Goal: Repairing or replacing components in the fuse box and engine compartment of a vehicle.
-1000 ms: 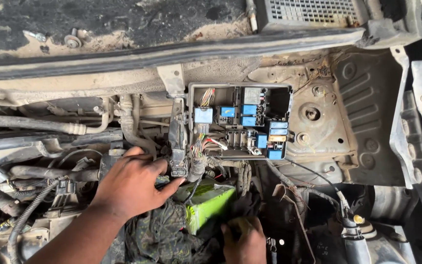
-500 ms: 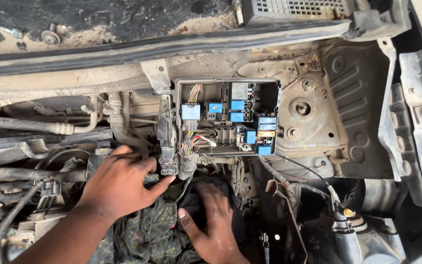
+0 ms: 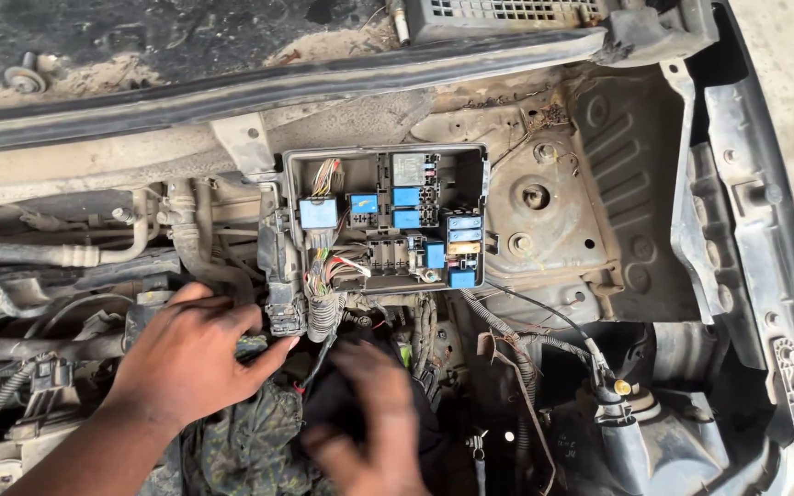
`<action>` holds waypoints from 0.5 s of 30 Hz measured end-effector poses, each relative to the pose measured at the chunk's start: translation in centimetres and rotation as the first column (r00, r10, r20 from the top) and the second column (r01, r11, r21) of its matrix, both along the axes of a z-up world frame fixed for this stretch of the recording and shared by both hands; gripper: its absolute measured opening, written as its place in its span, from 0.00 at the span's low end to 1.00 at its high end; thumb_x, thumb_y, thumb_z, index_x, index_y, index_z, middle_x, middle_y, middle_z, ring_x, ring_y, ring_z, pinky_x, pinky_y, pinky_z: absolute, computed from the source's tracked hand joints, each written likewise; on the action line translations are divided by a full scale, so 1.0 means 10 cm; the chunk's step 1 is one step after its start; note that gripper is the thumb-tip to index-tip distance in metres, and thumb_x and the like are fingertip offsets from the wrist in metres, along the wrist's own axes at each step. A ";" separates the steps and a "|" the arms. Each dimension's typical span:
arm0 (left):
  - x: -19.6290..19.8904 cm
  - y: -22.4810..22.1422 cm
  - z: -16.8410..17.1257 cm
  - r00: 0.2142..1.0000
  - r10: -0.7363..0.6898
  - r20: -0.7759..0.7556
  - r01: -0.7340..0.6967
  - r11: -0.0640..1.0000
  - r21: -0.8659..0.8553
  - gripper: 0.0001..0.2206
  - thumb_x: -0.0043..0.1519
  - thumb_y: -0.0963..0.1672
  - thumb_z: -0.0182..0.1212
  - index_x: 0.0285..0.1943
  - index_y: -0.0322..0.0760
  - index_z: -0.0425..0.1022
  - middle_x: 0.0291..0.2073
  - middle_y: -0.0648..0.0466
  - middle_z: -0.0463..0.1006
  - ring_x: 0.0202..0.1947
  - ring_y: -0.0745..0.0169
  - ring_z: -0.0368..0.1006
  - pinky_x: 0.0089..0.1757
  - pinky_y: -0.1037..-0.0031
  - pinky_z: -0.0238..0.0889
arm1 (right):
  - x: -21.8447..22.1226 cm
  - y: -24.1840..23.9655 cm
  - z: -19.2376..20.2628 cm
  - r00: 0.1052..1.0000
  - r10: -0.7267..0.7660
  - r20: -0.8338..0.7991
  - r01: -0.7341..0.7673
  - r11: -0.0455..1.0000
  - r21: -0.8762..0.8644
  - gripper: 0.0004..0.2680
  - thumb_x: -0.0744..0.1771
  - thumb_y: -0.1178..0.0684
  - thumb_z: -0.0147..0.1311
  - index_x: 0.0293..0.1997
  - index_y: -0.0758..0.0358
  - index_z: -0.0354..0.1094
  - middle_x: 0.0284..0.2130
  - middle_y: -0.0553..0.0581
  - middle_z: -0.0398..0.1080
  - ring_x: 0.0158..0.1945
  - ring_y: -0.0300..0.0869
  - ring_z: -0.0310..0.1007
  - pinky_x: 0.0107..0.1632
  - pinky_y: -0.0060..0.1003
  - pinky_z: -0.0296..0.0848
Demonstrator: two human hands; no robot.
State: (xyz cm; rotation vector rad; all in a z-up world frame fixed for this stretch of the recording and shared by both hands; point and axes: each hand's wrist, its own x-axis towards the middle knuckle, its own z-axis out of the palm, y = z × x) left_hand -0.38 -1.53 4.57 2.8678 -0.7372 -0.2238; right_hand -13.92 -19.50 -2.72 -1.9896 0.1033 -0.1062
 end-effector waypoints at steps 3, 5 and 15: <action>0.00 0.02 0.01 1.000 0.019 -0.021 -0.018 1.000 0.020 0.20 0.51 0.56 0.66 0.37 0.39 0.85 0.24 0.47 0.83 0.34 0.52 0.78 0.42 0.64 0.74 | -0.10 -0.27 -0.38 0.872 -0.442 -0.210 0.480 0.857 0.187 0.20 0.58 0.54 0.58 0.54 0.67 0.71 0.51 0.64 0.75 0.57 0.56 0.71 0.62 0.48 0.67; 0.00 0.02 0.00 1.000 0.012 -0.014 -0.012 1.000 0.006 0.20 0.51 0.56 0.66 0.36 0.38 0.84 0.24 0.48 0.83 0.34 0.53 0.78 0.42 0.64 0.74 | -0.07 -0.51 -0.73 0.694 -0.631 -0.346 0.698 0.708 0.109 0.17 0.60 0.54 0.57 0.53 0.68 0.72 0.48 0.65 0.76 0.52 0.56 0.75 0.57 0.46 0.70; 0.01 0.01 0.00 0.999 0.016 -0.042 -0.015 0.999 0.032 0.20 0.52 0.57 0.65 0.37 0.40 0.85 0.25 0.47 0.84 0.35 0.55 0.78 0.43 0.65 0.74 | 0.49 -1.09 -1.17 0.500 -0.298 -0.813 -0.162 0.890 -0.426 0.18 0.67 0.39 0.51 0.54 0.60 0.75 0.57 0.66 0.74 0.62 0.55 0.73 0.65 0.42 0.69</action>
